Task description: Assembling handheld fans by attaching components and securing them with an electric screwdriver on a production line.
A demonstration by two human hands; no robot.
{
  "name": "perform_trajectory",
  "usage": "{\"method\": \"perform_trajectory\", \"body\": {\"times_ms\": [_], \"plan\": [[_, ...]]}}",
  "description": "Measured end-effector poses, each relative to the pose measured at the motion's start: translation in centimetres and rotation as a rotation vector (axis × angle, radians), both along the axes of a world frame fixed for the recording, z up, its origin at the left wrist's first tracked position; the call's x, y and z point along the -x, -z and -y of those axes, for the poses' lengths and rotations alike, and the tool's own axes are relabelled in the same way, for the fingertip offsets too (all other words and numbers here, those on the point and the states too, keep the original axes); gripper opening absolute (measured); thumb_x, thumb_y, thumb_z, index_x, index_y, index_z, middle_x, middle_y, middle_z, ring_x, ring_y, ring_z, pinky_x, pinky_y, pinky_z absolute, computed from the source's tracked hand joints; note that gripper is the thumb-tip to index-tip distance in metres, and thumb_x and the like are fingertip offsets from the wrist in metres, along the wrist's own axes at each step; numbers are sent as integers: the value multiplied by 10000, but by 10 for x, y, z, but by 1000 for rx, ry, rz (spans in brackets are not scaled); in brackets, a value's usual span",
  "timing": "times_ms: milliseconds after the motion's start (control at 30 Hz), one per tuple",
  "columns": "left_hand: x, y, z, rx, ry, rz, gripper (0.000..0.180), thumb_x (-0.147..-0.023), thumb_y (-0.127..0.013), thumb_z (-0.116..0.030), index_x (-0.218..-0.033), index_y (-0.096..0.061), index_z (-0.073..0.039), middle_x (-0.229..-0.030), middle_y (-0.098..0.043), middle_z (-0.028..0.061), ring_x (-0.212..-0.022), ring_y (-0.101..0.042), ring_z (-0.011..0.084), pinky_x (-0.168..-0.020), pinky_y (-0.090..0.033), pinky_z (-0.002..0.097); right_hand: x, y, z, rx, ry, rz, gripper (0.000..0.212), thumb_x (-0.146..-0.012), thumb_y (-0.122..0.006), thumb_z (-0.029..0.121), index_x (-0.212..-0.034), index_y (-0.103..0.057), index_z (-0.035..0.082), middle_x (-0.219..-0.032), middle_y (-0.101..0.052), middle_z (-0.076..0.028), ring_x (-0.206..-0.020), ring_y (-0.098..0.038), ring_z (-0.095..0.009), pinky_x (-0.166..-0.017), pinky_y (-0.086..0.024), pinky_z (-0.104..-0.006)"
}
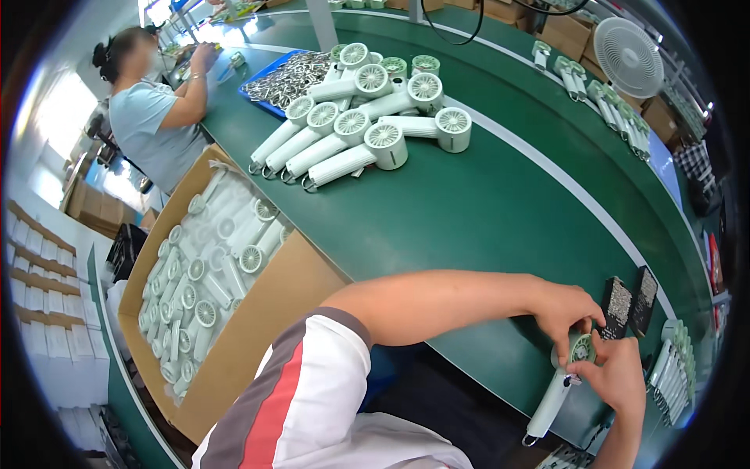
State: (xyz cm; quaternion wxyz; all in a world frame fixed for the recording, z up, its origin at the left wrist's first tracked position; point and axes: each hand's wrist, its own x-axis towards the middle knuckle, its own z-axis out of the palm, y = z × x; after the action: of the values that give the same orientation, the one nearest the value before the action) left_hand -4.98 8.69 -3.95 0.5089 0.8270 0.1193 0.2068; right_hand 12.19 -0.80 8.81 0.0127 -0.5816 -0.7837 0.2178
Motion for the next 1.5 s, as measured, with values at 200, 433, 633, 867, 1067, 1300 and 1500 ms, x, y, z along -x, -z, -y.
{"method": "perform_trajectory", "body": {"times_ms": [200, 433, 633, 867, 1067, 1300, 1500], "plan": [[-3, -8, 5, -19, 20, 95, 1120, -510, -1018, -327, -1428, -512, 70, -1235, -698, 196, -1173, -672, 328, -1018, -535, 397, -2, 12, 5, -204, -119, 45, 448, -622, -916, 129, -869, -663, -147, -607, -568, -238, -501, -598, -330, -524, -451, -414], [-11, -5, 11, -33, 18, 46, 1142, -510, -1023, -351, -1429, -505, 86, -1237, -701, 191, -1169, -674, 322, -1047, -514, 395, -12, 11, 12, -227, -165, 35, 598, -662, -908, 216, -1097, -692, -134, -669, -620, -245, -602, -654, -405, -560, -494, -424], [6, -20, 23, -150, -37, 154, 1019, -627, -990, -305, -1435, -492, 65, -1210, -743, 137, -1107, -713, 249, -985, -551, 370, -10, 2, 11, -202, -259, 194, 652, -796, -798, 451, -1151, -700, -86, -695, -657, -245, -707, -691, -428, -674, -544, -501], [13, -35, 14, -215, -52, -110, 953, -586, -1014, -310, -1409, -603, -59, -1174, -710, 130, -1118, -684, 292, -1011, -519, 407, -34, 23, 4, -216, -336, 27, 474, -911, -712, 397, -1076, -678, -45, -797, -719, -207, -714, -723, -391, -672, -589, -468], [4, -51, 19, -158, 22, -83, 764, -622, -993, -230, -1285, -677, -20, -1215, -704, 139, -1128, -670, 267, -998, -514, 382, -185, 1, 56, -753, -85, 122, 340, -866, -627, 0, -1197, -703, 17, -1190, -708, -196, -1070, -699, -360, -921, -583, -441], [-2, -50, 5, -57, 41, -188, 745, -604, -1002, -149, -1267, -689, -19, -1263, -682, 104, -1179, -648, 218, -1059, -497, 361, -255, 61, 58, -603, -268, 444, 555, -920, -515, 35, -1472, -520, 87, -1520, -506, -198, -1454, -448, -369, -1209, -374, -513], [-16, -55, -10, -18, 82, -194, 730, -607, -1000, -148, -1254, -689, -15, -1248, -681, 96, -1167, -650, 215, -1055, -497, 355, -261, 62, 34, -630, -503, 446, 512, -908, -559, 73, -1418, -530, 31, -1373, -610, -177, -1349, -551, -363, -1203, -384, -522]]}}
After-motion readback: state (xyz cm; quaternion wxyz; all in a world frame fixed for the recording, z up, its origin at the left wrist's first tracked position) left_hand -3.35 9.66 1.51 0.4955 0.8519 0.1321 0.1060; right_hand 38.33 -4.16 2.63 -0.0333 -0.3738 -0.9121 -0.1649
